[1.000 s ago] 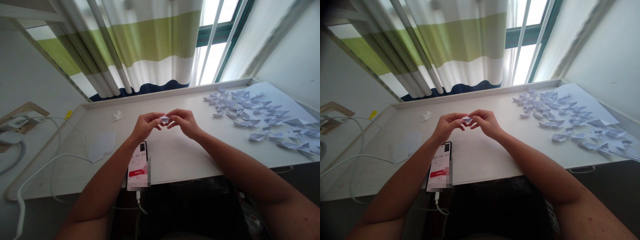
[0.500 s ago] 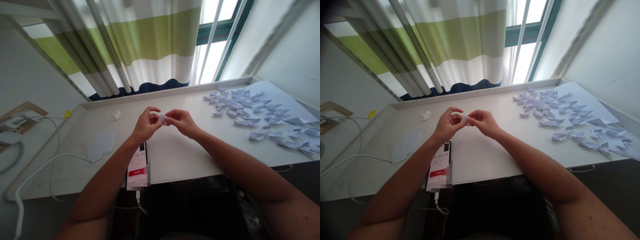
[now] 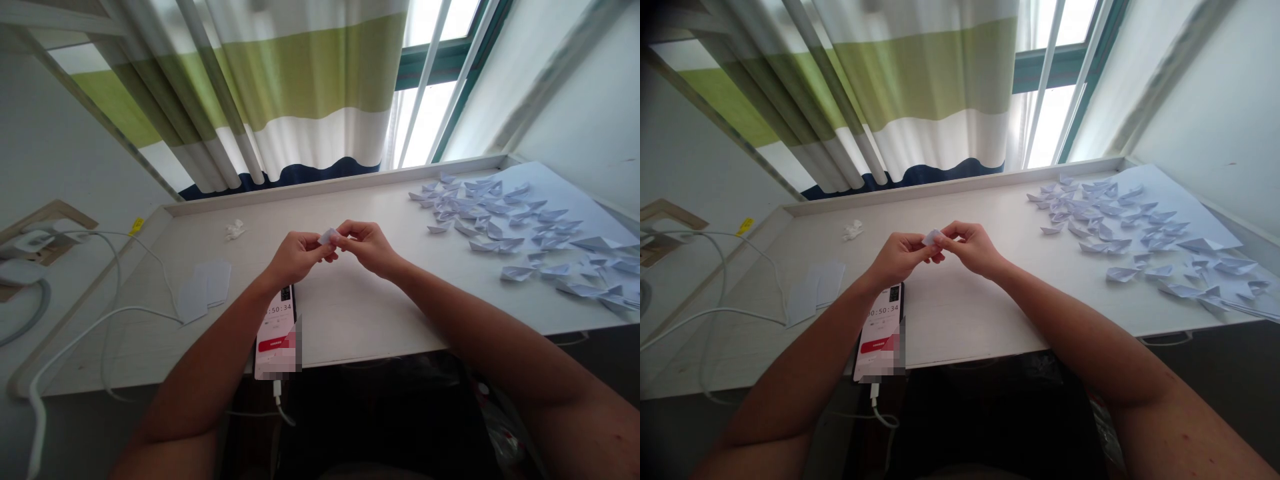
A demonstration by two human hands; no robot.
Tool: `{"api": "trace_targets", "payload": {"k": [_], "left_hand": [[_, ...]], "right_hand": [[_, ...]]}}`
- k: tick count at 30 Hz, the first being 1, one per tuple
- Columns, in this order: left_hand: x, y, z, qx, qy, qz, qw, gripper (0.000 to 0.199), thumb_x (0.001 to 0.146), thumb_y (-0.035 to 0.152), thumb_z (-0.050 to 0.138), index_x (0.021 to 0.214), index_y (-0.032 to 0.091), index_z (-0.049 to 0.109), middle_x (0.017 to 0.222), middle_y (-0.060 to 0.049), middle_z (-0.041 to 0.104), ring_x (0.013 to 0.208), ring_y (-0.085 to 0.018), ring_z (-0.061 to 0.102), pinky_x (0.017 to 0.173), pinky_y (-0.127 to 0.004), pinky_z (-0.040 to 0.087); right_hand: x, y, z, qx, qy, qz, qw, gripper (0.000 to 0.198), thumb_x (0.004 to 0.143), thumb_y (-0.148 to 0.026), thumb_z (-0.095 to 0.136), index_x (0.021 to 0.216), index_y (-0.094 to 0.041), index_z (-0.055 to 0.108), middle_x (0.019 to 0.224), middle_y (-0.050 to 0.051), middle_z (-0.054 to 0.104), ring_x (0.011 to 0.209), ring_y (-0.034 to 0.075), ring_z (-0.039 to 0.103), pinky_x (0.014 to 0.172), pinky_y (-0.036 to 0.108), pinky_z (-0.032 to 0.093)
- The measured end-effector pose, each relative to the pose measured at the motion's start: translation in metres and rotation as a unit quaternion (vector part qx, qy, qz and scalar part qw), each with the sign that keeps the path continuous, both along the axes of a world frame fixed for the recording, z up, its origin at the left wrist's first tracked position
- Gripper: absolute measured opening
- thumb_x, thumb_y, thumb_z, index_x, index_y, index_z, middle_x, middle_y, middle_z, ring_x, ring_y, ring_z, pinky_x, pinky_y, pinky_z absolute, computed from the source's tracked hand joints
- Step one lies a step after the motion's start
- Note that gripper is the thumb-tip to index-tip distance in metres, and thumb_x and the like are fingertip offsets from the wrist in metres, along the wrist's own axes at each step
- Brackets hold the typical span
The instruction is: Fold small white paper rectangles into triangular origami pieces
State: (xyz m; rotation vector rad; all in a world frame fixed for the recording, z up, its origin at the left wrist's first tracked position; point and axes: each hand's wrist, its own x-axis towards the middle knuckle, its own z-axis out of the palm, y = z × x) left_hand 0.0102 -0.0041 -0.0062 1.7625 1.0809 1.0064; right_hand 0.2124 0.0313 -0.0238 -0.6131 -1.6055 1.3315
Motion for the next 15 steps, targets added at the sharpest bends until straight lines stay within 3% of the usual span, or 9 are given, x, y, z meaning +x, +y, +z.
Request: {"api": "trace_targets", "payload": {"k": [4,7,11,15], "left_hand": [[0.0,-0.004,0.006,0.007,0.038,-0.007,0.999,0.036,0.092,0.052,0.082,0.081,0.018,0.083,0.082,-0.01,0.084,0.078,-0.023,0.079,0.075,-0.034,0.059],[0.0,-0.006,0.011,0.0,0.065,-0.048,0.997,0.031,0.093,0.048,0.081,0.083,0.018,0.084,0.081,-0.009,0.084,0.077,-0.022,0.077,0.072,-0.032,0.056],[-0.001,-0.008,0.016,-0.018,0.058,-0.099,0.993,0.029,0.095,0.044,0.079,0.085,0.017,0.084,0.083,-0.009,0.083,0.072,-0.018,0.071,0.068,-0.03,0.051],[-0.002,-0.008,0.017,-0.027,0.067,-0.079,0.994,0.032,0.092,0.045,0.081,0.078,0.016,0.081,0.075,-0.007,0.08,0.061,-0.013,0.061,0.061,-0.028,0.043]], "right_hand": [[0.002,-0.002,0.001,0.032,-0.022,-0.012,0.999,0.041,0.081,-0.059,0.091,0.084,-0.02,0.077,0.083,0.004,0.076,0.077,0.02,0.072,0.071,0.036,0.059],[0.003,-0.005,0.004,0.037,-0.014,0.004,0.999,0.043,0.084,-0.059,0.087,0.072,-0.021,0.07,0.074,0.002,0.071,0.071,0.019,0.07,0.068,0.035,0.058],[0.005,-0.008,0.008,0.049,-0.023,0.033,0.998,0.051,0.095,-0.065,0.074,0.071,-0.021,0.064,0.068,0.001,0.067,0.065,0.017,0.064,0.065,0.032,0.054],[0.005,-0.005,0.007,0.119,-0.068,-0.03,0.99,0.058,0.097,-0.069,0.07,0.069,-0.02,0.059,0.066,0.0,0.062,0.063,0.014,0.054,0.06,0.029,0.043]]}}
